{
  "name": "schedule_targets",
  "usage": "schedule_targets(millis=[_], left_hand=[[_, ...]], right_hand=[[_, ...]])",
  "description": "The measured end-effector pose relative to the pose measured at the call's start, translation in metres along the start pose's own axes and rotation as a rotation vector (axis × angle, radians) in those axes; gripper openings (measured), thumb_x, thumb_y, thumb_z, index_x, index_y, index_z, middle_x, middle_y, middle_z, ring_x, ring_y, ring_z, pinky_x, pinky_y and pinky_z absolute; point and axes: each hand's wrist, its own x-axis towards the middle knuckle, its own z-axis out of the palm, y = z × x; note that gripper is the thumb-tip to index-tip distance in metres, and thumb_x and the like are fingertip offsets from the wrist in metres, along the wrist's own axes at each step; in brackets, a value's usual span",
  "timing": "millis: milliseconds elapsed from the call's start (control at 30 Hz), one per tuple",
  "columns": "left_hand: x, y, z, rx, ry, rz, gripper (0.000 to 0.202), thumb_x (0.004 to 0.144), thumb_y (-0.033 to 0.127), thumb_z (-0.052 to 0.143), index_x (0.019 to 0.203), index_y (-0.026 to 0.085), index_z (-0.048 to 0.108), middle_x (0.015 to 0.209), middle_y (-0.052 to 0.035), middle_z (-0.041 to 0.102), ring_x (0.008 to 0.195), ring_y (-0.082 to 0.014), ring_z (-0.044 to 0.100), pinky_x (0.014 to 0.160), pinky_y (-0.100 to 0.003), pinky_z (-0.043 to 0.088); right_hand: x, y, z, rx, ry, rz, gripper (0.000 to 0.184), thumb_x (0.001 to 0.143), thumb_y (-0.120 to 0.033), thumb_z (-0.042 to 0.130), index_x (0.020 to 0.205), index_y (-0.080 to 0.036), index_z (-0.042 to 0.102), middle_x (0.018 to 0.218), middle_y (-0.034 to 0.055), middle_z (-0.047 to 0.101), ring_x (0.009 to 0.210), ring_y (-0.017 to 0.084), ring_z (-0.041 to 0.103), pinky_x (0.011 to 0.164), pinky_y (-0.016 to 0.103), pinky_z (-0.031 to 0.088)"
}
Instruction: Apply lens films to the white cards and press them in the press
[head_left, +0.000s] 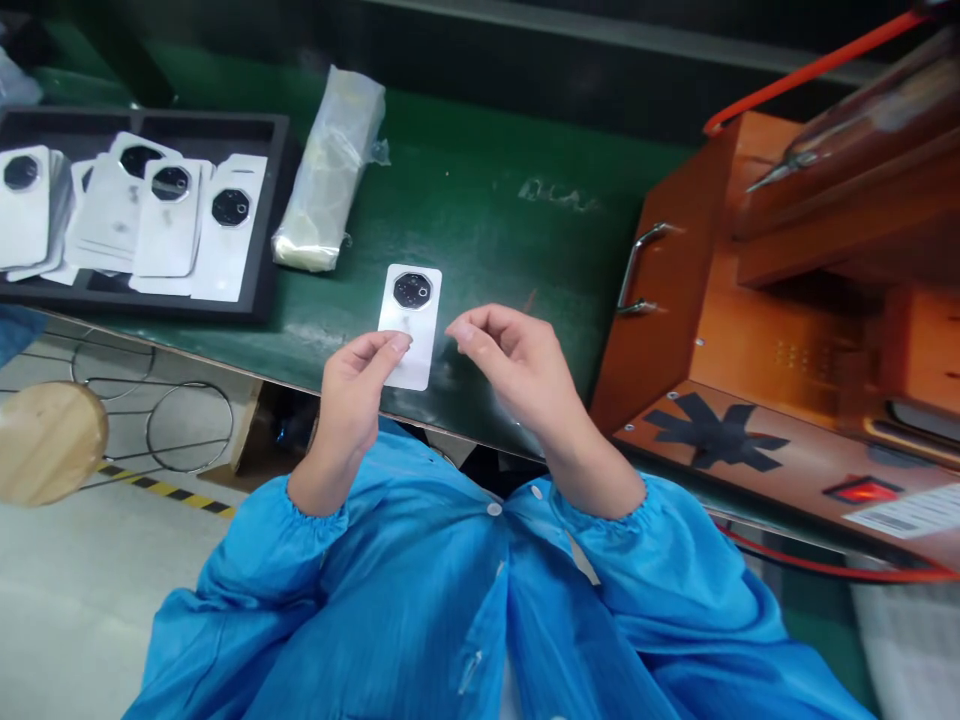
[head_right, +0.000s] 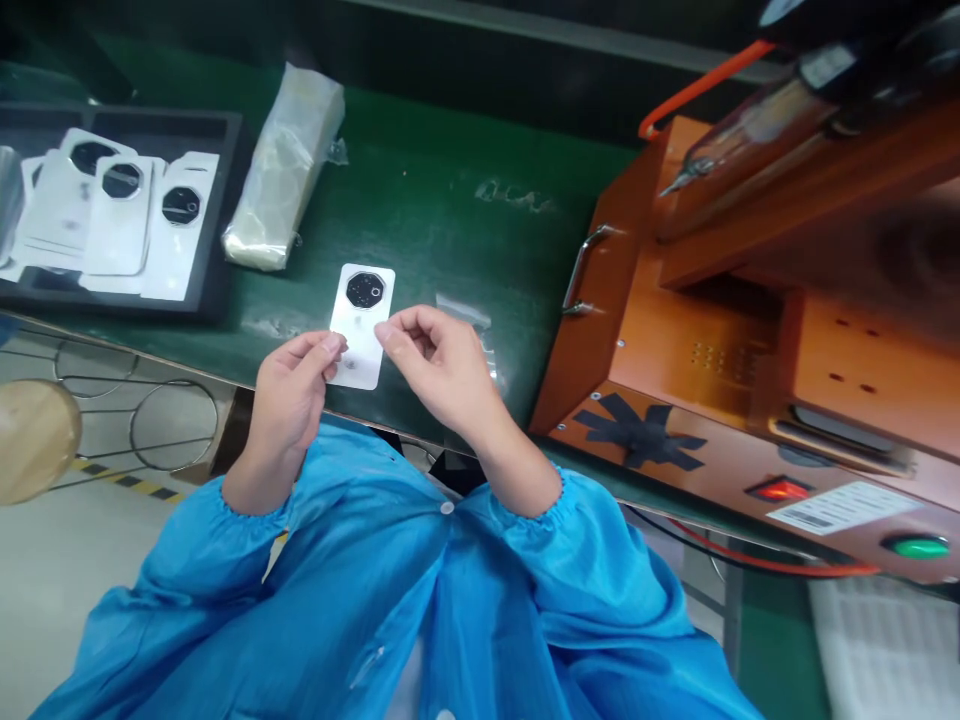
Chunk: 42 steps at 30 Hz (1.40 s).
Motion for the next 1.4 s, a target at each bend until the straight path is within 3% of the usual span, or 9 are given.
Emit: schedule_targets(millis=[133, 200, 300, 400, 467, 733, 933, 1400], left_hand=[[0.001, -0.003, -0.007, 0.122, -0.023, 0.05, 0.023, 0.089, 0.048, 0.079, 0.088, 0.024, 0.08, 0.091, -0.004, 0.077, 0.086, -0.0191, 0.07, 0.08, -0.033, 0.058], [0.002, -0.003, -0.016, 0.35, -0.034, 0.182, 0.03, 0.094, 0.049, 0.075, 0.112, 0.026, 0.081, 0.115, -0.0074, 0.079, 0.1, -0.0226, 0.072, 0.088, -0.037, 0.058], [0.003, -0.004, -0.034, 0.819, -0.034, 0.444, 0.061, 0.096, 0.05, 0.072, 0.152, 0.027, 0.062, 0.152, -0.0134, 0.066, 0.131, -0.0323, 0.065, 0.11, -0.047, 0.05], [0.004, -0.012, -0.046, 1.124, -0.134, 0.56, 0.058, 0.101, 0.051, 0.067, 0.154, 0.028, 0.061, 0.163, -0.0126, 0.059, 0.155, -0.0405, 0.046, 0.125, -0.059, 0.032], [0.003, -0.02, -0.049, 1.202, -0.184, 0.562, 0.054, 0.101, 0.053, 0.067, 0.15, 0.031, 0.065, 0.164, -0.0098, 0.059, 0.16, -0.0419, 0.041, 0.128, -0.061, 0.026], [0.004, -0.033, -0.046, 1.211, -0.128, 0.588, 0.055, 0.096, 0.058, 0.071, 0.145, 0.032, 0.068, 0.158, -0.0053, 0.065, 0.157, -0.0405, 0.047, 0.133, -0.061, 0.021], [0.005, -0.033, -0.047, 1.213, -0.119, 0.608, 0.055, 0.096, 0.058, 0.071, 0.144, 0.031, 0.068, 0.157, -0.0054, 0.066, 0.156, -0.0406, 0.048, 0.133, -0.061, 0.023], [0.005, -0.035, -0.048, 1.181, -0.139, 0.595, 0.056, 0.097, 0.057, 0.072, 0.146, 0.03, 0.067, 0.159, -0.0082, 0.064, 0.158, -0.0418, 0.045, 0.134, -0.062, 0.019]], right_hand=[[0.001, -0.008, 0.005, -0.037, -0.019, 0.008, 0.039, 0.091, -0.059, 0.076, 0.082, -0.021, 0.068, 0.07, -0.0005, 0.061, 0.062, 0.014, 0.05, 0.056, 0.028, 0.04], [0.008, -0.007, 0.002, -0.065, 0.011, -0.001, 0.036, 0.093, -0.055, 0.074, 0.081, -0.021, 0.067, 0.069, -0.0011, 0.059, 0.062, 0.015, 0.05, 0.057, 0.028, 0.038], [0.035, 0.001, -0.004, -0.131, 0.084, -0.005, 0.032, 0.096, -0.049, 0.074, 0.082, -0.021, 0.067, 0.07, -0.0012, 0.058, 0.063, 0.015, 0.049, 0.058, 0.029, 0.037], [0.07, 0.015, -0.005, -0.171, 0.003, 0.085, 0.03, 0.099, -0.035, 0.073, 0.075, -0.021, 0.063, 0.066, -0.0024, 0.053, 0.061, 0.014, 0.044, 0.06, 0.029, 0.035], [0.088, 0.023, -0.001, -0.177, -0.088, 0.145, 0.032, 0.102, -0.027, 0.07, 0.072, -0.021, 0.06, 0.063, -0.0032, 0.051, 0.06, 0.013, 0.041, 0.061, 0.03, 0.034], [0.1, 0.035, 0.009, -0.415, -0.174, 0.107, 0.029, 0.101, -0.019, 0.066, 0.073, -0.021, 0.061, 0.067, -0.0009, 0.055, 0.065, 0.017, 0.047, 0.067, 0.034, 0.04], [0.103, 0.041, 0.008, -0.509, -0.144, 0.081, 0.027, 0.101, -0.02, 0.067, 0.074, -0.021, 0.061, 0.066, -0.0004, 0.055, 0.066, 0.017, 0.048, 0.07, 0.036, 0.042], [0.102, 0.038, 0.011, -0.554, -0.117, 0.088, 0.025, 0.1, -0.022, 0.063, 0.075, -0.022, 0.06, 0.068, 0.0011, 0.054, 0.068, 0.019, 0.049, 0.072, 0.037, 0.042]])
